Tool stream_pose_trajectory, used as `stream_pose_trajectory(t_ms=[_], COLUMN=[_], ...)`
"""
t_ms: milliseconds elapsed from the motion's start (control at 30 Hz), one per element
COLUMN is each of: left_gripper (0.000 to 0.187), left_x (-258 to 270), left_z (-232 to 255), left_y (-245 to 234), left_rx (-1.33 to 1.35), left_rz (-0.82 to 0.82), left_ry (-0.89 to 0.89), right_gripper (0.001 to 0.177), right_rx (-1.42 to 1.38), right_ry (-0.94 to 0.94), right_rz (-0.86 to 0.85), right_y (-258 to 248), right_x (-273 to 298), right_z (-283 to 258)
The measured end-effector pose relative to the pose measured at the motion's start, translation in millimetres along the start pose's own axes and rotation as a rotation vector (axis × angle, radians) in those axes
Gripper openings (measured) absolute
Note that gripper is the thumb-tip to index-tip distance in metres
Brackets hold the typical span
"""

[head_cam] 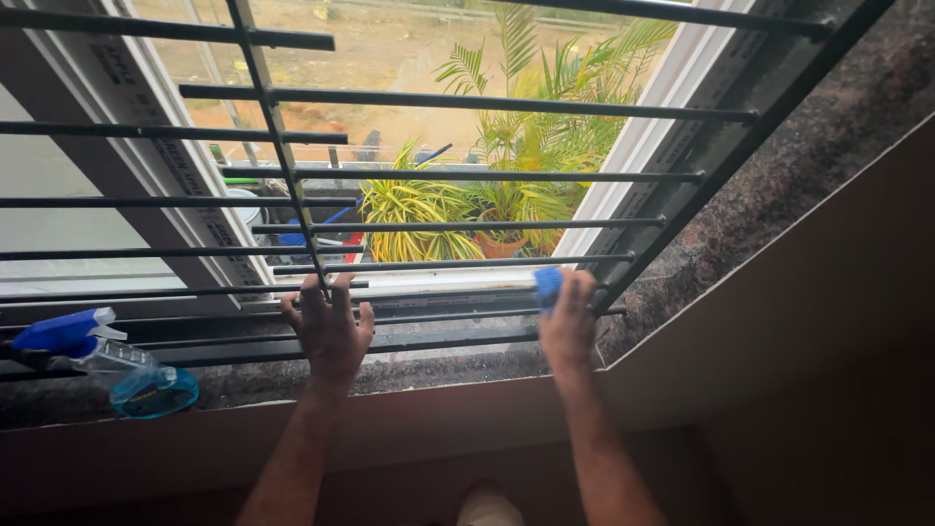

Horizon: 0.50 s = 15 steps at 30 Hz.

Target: The person wipes the horizontal metal bars and the lower frame of a window using a blue cloth.

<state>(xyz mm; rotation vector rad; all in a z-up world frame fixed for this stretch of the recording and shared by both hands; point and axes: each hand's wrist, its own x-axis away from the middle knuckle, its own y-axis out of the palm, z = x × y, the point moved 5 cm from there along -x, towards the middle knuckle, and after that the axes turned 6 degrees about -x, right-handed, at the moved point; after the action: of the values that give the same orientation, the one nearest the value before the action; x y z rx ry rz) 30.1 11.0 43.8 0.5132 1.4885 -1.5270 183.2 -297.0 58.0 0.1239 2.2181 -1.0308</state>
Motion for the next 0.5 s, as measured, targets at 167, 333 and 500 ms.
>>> stream_pose_trajectory(t_ms=[167, 333, 500], left_gripper=[0.063, 0.06, 0.061], left_x=[2.3, 2.6, 4.4], left_z=[0.7, -3.2, -7.2], left_y=[-1.6, -0.8, 0.8], left_rx=[0.01, -0.025, -0.005], left_rz=[0.001, -0.002, -0.01], left_ry=[-0.011, 0.02, 0.021], right_gripper=[0.082, 0.081, 0.082], right_rx=[-0.146, -0.163, -0.118], right_ry=[-0.193, -0.145, -0.19], right_rz=[-0.112, -0.221, -0.123], right_y=[39.7, 40.5, 19.7], right_x=[25.7, 25.4, 16.8], right_z=[-68.1, -85.5, -49.1])
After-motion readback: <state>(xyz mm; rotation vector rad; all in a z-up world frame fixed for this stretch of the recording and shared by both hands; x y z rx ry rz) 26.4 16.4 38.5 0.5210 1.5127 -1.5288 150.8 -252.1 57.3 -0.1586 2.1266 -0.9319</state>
